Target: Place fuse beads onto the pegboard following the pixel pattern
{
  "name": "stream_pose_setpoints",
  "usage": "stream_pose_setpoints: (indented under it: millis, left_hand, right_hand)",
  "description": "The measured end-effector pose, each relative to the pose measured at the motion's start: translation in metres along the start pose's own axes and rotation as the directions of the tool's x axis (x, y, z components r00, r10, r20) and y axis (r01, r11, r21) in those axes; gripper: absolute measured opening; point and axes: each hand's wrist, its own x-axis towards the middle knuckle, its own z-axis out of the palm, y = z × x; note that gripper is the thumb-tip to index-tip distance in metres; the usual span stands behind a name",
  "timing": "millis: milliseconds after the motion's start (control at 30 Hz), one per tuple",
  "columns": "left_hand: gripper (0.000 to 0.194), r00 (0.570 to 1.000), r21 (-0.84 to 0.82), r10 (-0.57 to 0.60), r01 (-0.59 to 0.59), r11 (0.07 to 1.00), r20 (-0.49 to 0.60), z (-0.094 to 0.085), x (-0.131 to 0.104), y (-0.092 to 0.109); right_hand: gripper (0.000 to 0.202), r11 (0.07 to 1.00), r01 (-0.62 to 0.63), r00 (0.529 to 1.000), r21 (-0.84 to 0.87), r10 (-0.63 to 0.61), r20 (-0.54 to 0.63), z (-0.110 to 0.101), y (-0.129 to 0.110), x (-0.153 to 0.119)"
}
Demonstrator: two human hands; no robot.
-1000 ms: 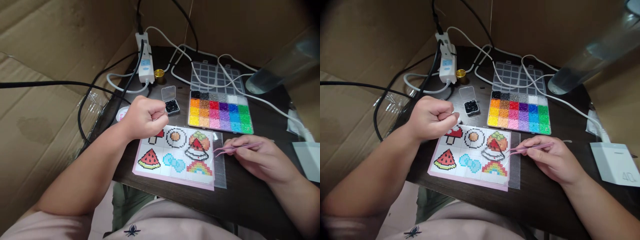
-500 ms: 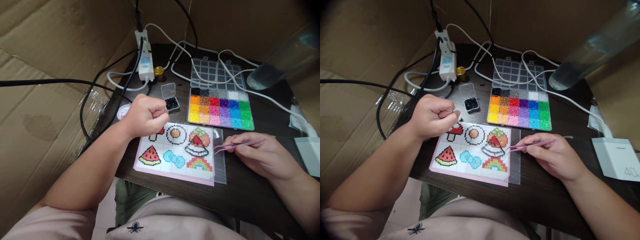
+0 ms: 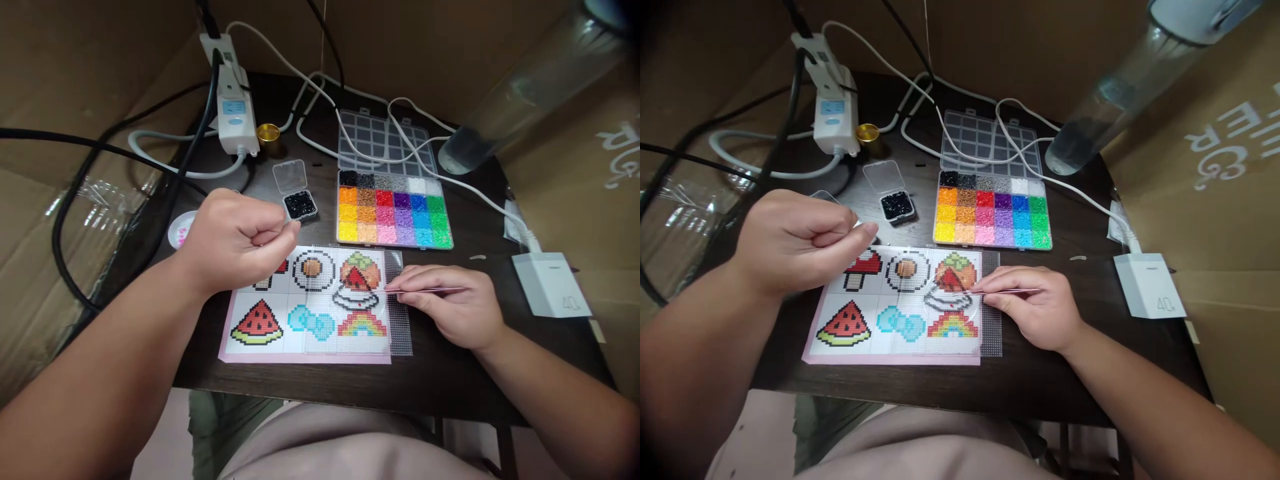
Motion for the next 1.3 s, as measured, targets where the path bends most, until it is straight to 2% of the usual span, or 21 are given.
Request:
stream_pose_setpoints:
  millis: [100,300,767,1300]
  left_hand:
    - [0.050,1.000,0.024,0.026,-0.025,0.999,-0.008,0.0000,-0.0010,-0.0003]
    - [0.049,1.000,0.037,0.004,-0.004,0.999,0.005,0.0002,-0.0018,-0.0010]
    - [0.050,0.999,0.046,0.028,-0.029,0.999,0.015,0.0021,-0.0011,-0.0024]
    - [0.051,1.000,0.054,-0.010,0.010,0.999,0.007,0.0002,-0.0027,-0.0017]
  right_hand:
    - [0.029,1.000,-0.004,0.999,0.019,0.004,0.034,0.0012,-0.0005,0.0016]
    - [0.027,0.995,0.062,0.991,0.074,-0.070,0.118,0.0010,0.0008,0.0037]
    - [0.026,0.998,0.057,0.987,0.010,-0.058,0.149,0.0027,0.0005,0.0058]
    - [0.022,0.998,0.062,0.985,0.012,-0.064,0.159,0.0004,0.0011,0.0051]
